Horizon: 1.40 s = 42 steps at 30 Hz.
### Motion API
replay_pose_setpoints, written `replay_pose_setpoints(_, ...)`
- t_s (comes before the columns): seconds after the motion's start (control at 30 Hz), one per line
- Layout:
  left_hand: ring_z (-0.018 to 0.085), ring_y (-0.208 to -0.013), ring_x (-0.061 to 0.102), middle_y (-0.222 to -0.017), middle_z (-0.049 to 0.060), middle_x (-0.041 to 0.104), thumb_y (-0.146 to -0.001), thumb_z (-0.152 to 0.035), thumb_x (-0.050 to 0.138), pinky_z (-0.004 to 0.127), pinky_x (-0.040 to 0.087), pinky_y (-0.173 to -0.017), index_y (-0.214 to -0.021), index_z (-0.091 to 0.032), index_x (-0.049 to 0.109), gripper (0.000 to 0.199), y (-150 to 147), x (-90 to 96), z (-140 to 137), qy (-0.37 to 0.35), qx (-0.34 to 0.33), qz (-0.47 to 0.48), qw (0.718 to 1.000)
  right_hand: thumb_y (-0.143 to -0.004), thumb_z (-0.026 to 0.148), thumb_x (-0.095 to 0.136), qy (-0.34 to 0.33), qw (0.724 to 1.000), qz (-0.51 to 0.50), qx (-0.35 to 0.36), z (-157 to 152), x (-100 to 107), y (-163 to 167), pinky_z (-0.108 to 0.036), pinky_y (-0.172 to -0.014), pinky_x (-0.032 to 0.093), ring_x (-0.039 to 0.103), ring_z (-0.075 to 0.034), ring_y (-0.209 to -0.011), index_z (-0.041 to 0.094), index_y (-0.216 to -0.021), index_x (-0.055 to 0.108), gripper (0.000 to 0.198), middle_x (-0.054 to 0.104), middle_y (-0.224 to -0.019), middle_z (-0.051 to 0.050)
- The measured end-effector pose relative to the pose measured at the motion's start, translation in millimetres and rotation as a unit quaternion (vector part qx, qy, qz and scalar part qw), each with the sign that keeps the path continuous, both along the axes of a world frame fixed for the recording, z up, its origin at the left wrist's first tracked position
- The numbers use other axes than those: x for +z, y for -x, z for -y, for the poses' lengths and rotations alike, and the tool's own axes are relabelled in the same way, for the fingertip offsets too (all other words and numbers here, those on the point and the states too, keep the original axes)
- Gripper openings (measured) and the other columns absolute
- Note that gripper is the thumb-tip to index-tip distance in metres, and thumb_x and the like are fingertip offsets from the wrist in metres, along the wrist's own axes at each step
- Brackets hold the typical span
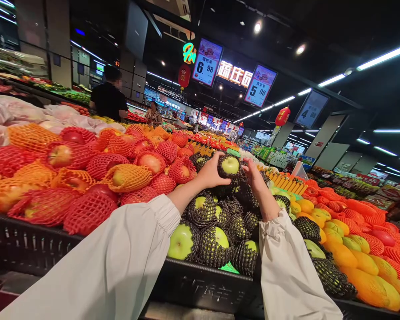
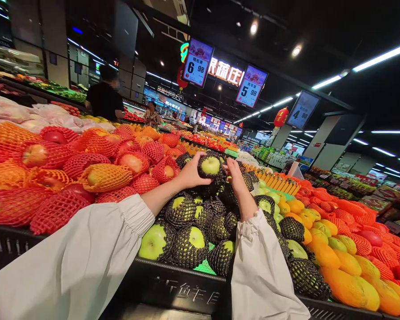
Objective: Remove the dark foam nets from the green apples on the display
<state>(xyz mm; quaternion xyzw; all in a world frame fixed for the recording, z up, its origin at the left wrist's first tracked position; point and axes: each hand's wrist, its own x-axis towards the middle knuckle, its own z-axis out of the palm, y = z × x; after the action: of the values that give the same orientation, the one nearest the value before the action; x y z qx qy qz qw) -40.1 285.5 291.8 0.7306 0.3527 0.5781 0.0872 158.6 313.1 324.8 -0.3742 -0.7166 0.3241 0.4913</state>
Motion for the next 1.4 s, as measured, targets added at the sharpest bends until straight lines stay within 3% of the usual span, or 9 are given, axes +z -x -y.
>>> replay_pose_setpoints(0.17,0.034,-0.119,0.056,-0.129,0.017,0.054,-0.061,-0.03,0.084,0.046,0.046,-0.1,-0.126,-0.02,0.036,0.081,13,6.5,-7,0.042,0.194,0.137,0.97,-0.071,0.08,0.054,-0.05,0.986,-0.133,-0.088,3,9,-5,-0.028,-0.07,0.053,0.062,-0.024,-0.114,0.029,-0.123,0.046,0.073,0.063,-0.125,-0.008)
replay_pose_setpoints(0.27,0.034,-0.121,0.054,-0.129,0.015,0.051,-0.061,-0.032,0.085,0.047,0.047,-0.1,-0.123,-0.021,0.04,0.077,18,8.7,-6,0.045,0.237,0.124,0.962,-0.073,0.078,0.053,-0.068,0.985,-0.127,-0.093,4,9,-5,-0.028,-0.069,0.053,0.062,-0.024,-0.112,0.028,-0.124,0.045,0.072,0.061,-0.125,-0.009)
replay_pose_setpoints(0.5,0.033,-0.118,0.052,-0.128,0.013,0.048,-0.063,-0.023,0.078,0.049,0.047,-0.102,-0.132,-0.022,0.044,0.077,2,4.3,4,-0.139,0.121,-0.155,0.971,-0.066,0.071,0.072,-0.087,0.993,0.073,0.032,15,3,5,-0.04,-0.092,0.054,0.06,-0.026,-0.115,0.029,-0.146,0.031,0.098,0.048,-0.143,-0.013)
replay_pose_setpoints(0.63,0.032,-0.124,0.049,-0.133,0.013,0.048,-0.071,-0.02,0.071,0.046,0.046,-0.103,-0.136,-0.024,0.044,0.07,-4,-0.2,2,-0.165,0.028,-0.249,0.954,-0.068,0.056,0.08,-0.148,0.969,0.187,0.07,25,3,6,-0.045,-0.114,0.038,0.052,-0.028,-0.128,0.025,-0.13,0.049,0.076,0.055,-0.139,-0.008)
replay_pose_setpoints(0.77,0.031,-0.121,0.053,-0.137,0.012,0.049,-0.076,-0.025,0.072,0.043,0.049,-0.096,-0.142,-0.025,0.039,0.074,2,1.3,-2,-0.099,0.058,-0.28,0.953,-0.066,0.053,0.081,-0.164,0.961,0.219,-0.034,18,1,2,-0.049,-0.106,0.043,0.06,-0.03,-0.113,0.024,-0.123,0.048,0.072,0.061,-0.125,-0.009)
replay_pose_setpoints(0.9,0.039,-0.118,0.052,-0.131,0.022,0.055,-0.078,-0.024,0.073,0.048,0.042,-0.096,-0.132,-0.013,0.053,0.059,19,3.1,-8,0.017,0.299,-0.291,0.908,-0.071,0.044,0.078,-0.25,0.933,0.235,-0.107,0,-2,-8,-0.05,-0.108,0.04,0.053,-0.031,-0.123,0.023,-0.129,0.042,0.072,0.053,-0.133,-0.014)
replay_pose_setpoints(1.0,0.043,-0.122,0.049,-0.132,0.029,0.056,-0.078,-0.025,0.073,0.049,0.037,-0.096,-0.123,-0.008,0.061,0.049,36,1.6,-17,0.163,0.435,-0.255,0.848,-0.072,0.034,0.077,-0.235,0.913,0.315,-0.107,-9,-2,-15,-0.049,-0.111,0.038,0.048,-0.032,-0.13,0.024,-0.129,0.046,0.066,0.049,-0.133,-0.014)
replay_pose_setpoints(1.13,0.047,-0.126,0.049,-0.137,0.033,0.054,-0.08,-0.032,0.069,0.052,0.034,-0.096,-0.128,-0.006,0.062,0.055,54,-0.9,-31,0.312,0.44,-0.238,0.807,-0.074,0.028,0.075,-0.179,0.883,0.429,-0.068,-10,-4,-12,-0.047,-0.113,0.037,0.047,-0.031,-0.131,0.025,-0.136,0.049,0.067,0.047,-0.138,-0.014)
replay_pose_setpoints(1.4,0.05,-0.123,0.05,-0.126,0.033,0.062,-0.068,-0.031,0.078,0.056,0.033,-0.097,-0.117,-0.008,0.07,0.056,57,-8.8,-45,0.33,0.411,-0.274,0.804,-0.092,0.051,0.054,-0.202,0.847,0.444,-0.211,0,-4,4,-0.062,-0.105,0.034,0.041,-0.039,-0.132,0.032,-0.14,0.052,0.051,0.046,-0.14,-0.016)
